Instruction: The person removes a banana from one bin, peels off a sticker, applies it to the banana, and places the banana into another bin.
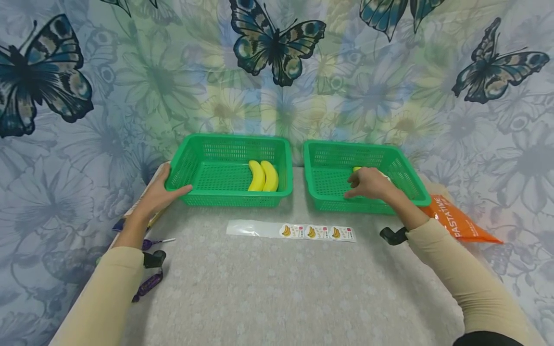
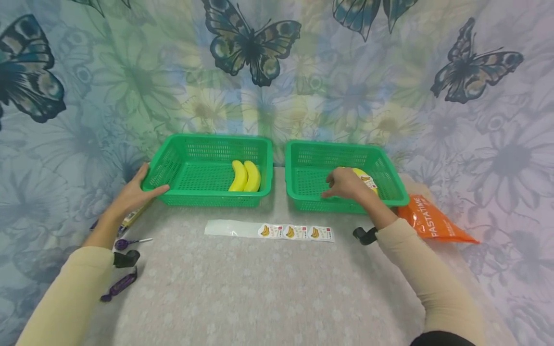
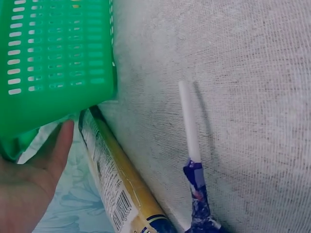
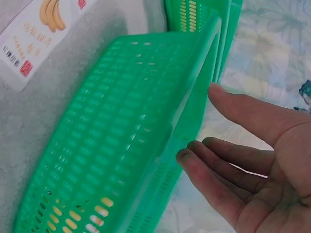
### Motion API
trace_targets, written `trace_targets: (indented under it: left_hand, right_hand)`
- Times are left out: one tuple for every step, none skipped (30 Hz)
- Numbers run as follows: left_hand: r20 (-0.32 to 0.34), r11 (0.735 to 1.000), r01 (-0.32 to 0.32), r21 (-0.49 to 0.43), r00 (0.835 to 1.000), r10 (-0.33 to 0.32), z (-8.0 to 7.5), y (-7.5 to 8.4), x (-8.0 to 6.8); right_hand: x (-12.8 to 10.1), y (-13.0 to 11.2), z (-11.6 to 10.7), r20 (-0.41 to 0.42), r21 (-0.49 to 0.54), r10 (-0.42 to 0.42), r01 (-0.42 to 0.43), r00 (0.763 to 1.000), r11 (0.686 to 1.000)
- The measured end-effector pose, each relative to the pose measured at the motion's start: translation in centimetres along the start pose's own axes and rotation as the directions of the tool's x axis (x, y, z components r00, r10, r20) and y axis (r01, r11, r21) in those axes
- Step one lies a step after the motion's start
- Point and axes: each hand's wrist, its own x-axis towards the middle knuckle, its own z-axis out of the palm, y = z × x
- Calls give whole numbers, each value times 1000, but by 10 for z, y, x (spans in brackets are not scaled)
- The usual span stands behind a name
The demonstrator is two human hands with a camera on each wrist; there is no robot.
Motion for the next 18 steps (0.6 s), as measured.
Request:
trace_targets:
  left_hand:
    - [-6, 1000, -3, -3, 1000, 3, 0, -1, 0]
    - [-13, 1000, -6, -2, 1000, 6, 0, -1, 0]
    - [-19, 1000, -9, 4, 1000, 9, 0, -1, 0]
    - [-24, 1000, -13, 9, 1000, 13, 0, -2, 0]
    - [-26, 1000, -15, 12, 1000, 16, 0, -1, 0]
    - [-26, 1000, -17, 18, 999, 17, 0, -1, 1]
    - [-25, 1000, -20, 22, 999, 21, 0, -1, 1]
    - [-21, 1000, -21, 23, 1000, 21, 0, -1, 2]
    - [-15, 999, -23, 25, 1000, 24, 0, -1, 2]
    - [-9, 999, -25, 27, 1000, 25, -1, -1, 3]
    - [-4, 999, -27, 29, 1000, 27, -1, -2, 3]
    - [-1, 999, -31, 28, 1000, 31, -1, -3, 4]
    - [1, 999, -35, 28, 999, 35, -1, -3, 4]
    - [3, 999, -36, 24, 999, 36, -1, -4, 4]
    - [8, 999, -38, 19, 999, 38, -1, -4, 4]
    - [12, 999, -38, 11, 999, 38, -1, -4, 4]
    - [13, 999, -41, 2, 999, 41, -1, -5, 3]
    - [12, 999, -44, -4, 999, 44, 0, -5, 3]
  right_hand:
    - [1, -3, -1, 3, -2, -6, 6, 1000, 1000]
    - [2, -6, -1, 6, -5, -14, 14, 1000, 1000]
    - [3, -10, -2, 8, -8, -20, 20, 1000, 1000]
    - [4, -14, -3, 13, -8, -27, 27, 1000, 1000]
    - [5, -19, -4, 18, -8, -35, 35, 999, 999]
    - [7, -23, -5, 21, -9, -37, 37, 999, 999]
    - [8, -27, -6, 22, -6, -40, 40, 999, 999]
    - [9, -32, -8, 23, -3, -47, 48, 999, 999]
    - [10, -36, -9, 23, -1, -53, 53, 998, 999]
    - [11, -41, -10, 24, 4, -64, 64, 998, 998]
    - [12, -47, -11, 25, 15, -71, 71, 997, 997]
    - [14, -53, -12, 31, 31, -82, 81, 996, 996]
    - [15, -59, -13, 37, 48, -98, 96, 994, 994]
    - [17, -64, -13, 49, 65, -117, 114, 992, 991]
    - [18, -70, -13, 62, 81, -130, 124, 990, 989]
    - [20, -76, -13, 74, 99, -148, 140, 986, 985]
    - [22, -82, -12, 87, 116, -159, 149, 983, 982]
    - [24, -87, -11, 98, 129, -175, 162, 980, 978]
